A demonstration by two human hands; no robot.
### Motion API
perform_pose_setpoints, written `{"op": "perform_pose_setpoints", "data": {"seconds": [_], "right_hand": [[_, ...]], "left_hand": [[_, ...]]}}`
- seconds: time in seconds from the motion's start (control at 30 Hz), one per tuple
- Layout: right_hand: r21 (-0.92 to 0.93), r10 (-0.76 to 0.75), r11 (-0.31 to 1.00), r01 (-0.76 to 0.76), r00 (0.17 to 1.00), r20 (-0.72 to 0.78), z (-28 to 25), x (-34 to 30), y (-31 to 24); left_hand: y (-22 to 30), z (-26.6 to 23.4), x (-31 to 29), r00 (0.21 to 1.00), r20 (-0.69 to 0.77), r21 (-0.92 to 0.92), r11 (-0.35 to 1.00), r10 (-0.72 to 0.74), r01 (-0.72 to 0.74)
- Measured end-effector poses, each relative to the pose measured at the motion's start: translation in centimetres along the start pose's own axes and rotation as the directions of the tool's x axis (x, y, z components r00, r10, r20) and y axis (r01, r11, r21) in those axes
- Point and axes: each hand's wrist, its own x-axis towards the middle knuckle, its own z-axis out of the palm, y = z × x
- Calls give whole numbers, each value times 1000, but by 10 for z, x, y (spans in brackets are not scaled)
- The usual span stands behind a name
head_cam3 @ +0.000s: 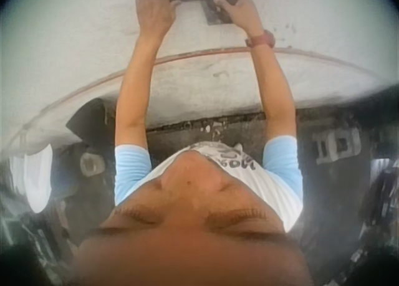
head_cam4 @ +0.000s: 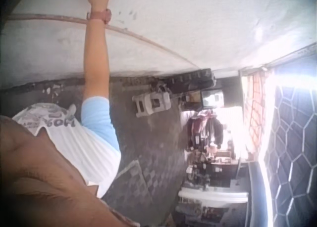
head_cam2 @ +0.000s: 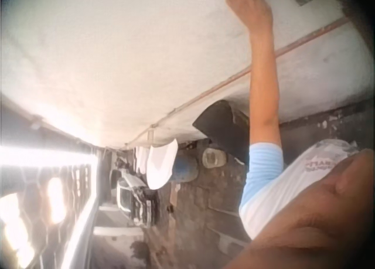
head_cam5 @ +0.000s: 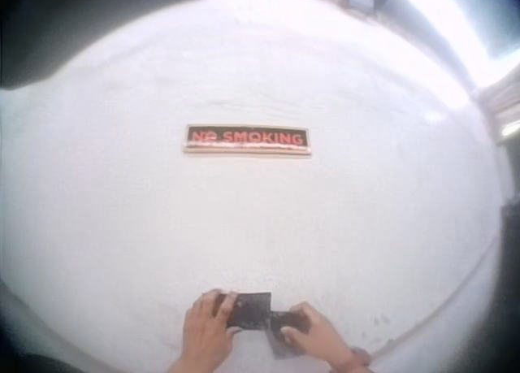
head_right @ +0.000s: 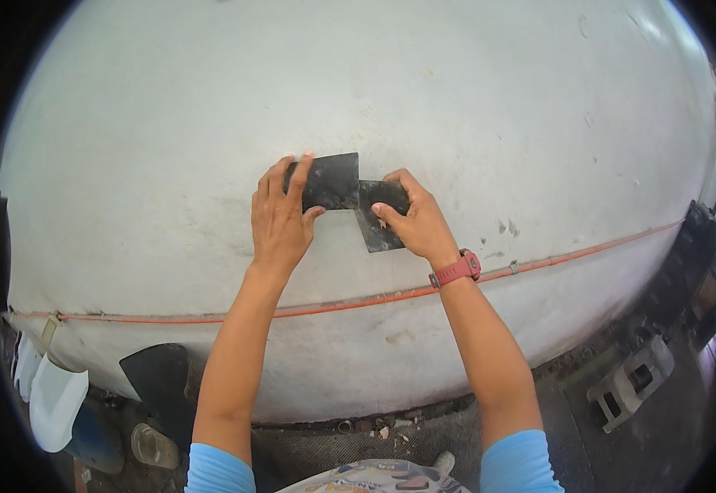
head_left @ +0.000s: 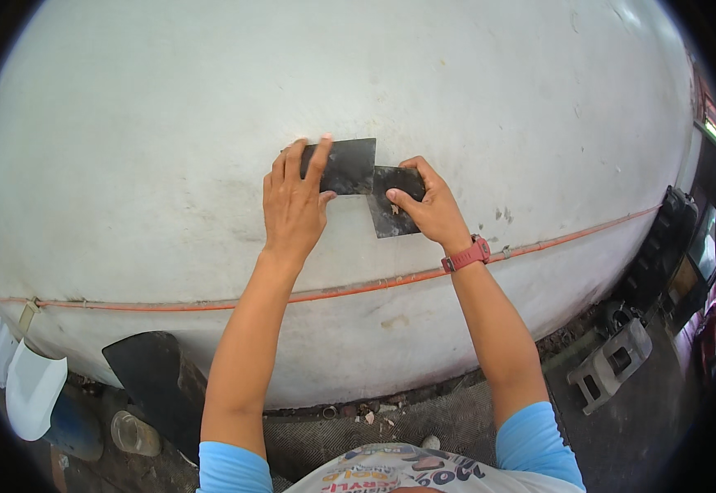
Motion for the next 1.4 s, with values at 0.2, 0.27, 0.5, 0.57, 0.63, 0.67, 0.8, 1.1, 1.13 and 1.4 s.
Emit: {"op": "perform_pose_setpoints", "data": {"seconds": [0.2,0.27,0.5,0.57,0.63,0.67,0.8,1.1,1.13,1.4], "right_hand": [[93,-48,993,73,968,-247,0,0,-11],[194,3,977,85,910,-414,8,-3,-19],[-6,-135,990,143,923,-361,53,4,-26],[-57,-126,992,114,938,-322,62,10,-21],[-114,-129,989,97,938,-322,66,15,-16],[-129,-143,986,105,934,-327,69,16,-13],[-141,-173,981,132,922,-346,81,19,-19],[-367,-377,884,289,905,-197,87,56,-51],[-281,-317,926,252,924,-216,87,53,-52],[-452,-427,807,381,904,-2,96,66,-62]], "left_hand": [[-8,-26,14,992,-10,-103,987,-123,122],[-20,-31,3,957,58,-258,922,-283,288],[-12,4,-21,846,64,-485,725,-529,490],[-15,11,-25,870,-18,-442,785,-493,435],[-17,12,-25,907,-97,-258,891,-409,374],[-19,11,-25,923,-131,-157,926,-363,342],[-35,21,-29,962,-204,-102,981,-183,165],[-50,13,-32,987,-95,-158,981,-132,115],[-49,15,-31,987,-91,-159,981,-130,114],[-54,21,-34,981,-139,-171,979,-138,114]]}}
